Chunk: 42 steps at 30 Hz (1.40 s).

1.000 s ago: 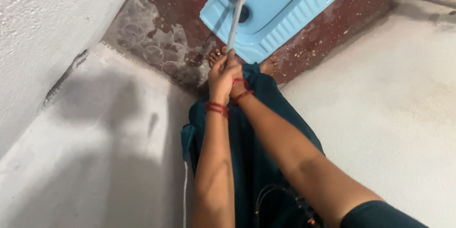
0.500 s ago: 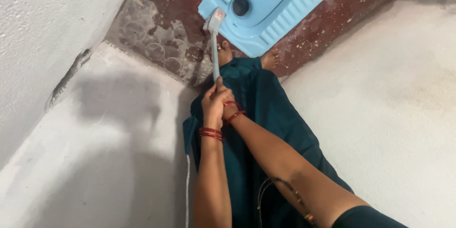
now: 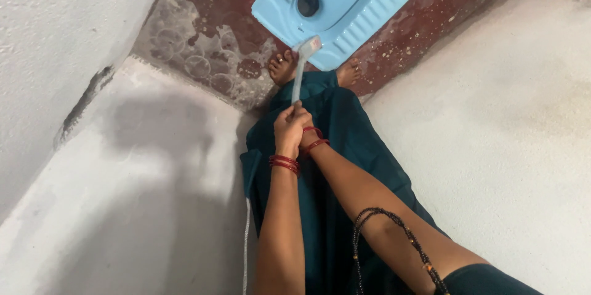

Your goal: The person scrubs a light blue squat toilet with a long-handled brush, then rinses the toilet and the brush using water poured from a white mug. The person repeatedly scrubs the bowl and surrounding floor area, then rinses the brush and toilet with water from the mug.

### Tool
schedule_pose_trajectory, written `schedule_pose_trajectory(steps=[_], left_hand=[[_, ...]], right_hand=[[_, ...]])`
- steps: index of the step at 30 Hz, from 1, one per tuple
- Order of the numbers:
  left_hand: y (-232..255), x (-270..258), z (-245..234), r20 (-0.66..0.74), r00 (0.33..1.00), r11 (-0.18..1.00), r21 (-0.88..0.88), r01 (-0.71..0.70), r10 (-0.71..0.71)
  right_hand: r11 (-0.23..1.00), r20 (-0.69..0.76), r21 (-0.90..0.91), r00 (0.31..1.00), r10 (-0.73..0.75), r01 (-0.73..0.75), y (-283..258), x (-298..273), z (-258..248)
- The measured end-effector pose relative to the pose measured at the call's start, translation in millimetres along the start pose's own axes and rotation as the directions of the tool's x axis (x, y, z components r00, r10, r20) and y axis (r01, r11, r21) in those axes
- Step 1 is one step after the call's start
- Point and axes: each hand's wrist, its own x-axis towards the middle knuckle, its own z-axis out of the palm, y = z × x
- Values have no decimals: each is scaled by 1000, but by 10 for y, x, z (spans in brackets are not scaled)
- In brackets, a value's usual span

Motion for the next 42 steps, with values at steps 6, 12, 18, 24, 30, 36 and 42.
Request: schedule_pose_trajectory(steps=[6, 12, 18, 24, 30, 36, 42], left_hand=[[107, -28, 75, -71, 997, 996, 81, 46, -40], [-74, 42, 407, 26, 998, 993, 100, -55, 53], [-48, 87, 655, 39, 997, 959, 277, 58, -71], [-225, -6, 666, 117, 988, 969, 239, 68, -99], [-534, 259, 892, 196, 980, 975, 221, -12, -33], [-364, 635, 1328, 221, 975, 992, 125, -9, -19], [-151, 601, 1096, 326, 942, 995, 28, -99, 85]], right_hand=[[996, 54, 86, 998, -10, 5, -354, -61, -247], [979, -99, 142, 986, -135, 148, -12, -194, -517], [993, -148, 109, 988, 51, -35, 422, -62, -524], [986, -348, 39, 923, 164, -160, 818, -7, -300], [997, -497, -78, 866, -57, 21, 1255, 230, -343], [827, -350, 544, 857, 379, -143, 1315, 717, -546], [927, -307, 364, 929, 208, -88, 761, 583, -453]])
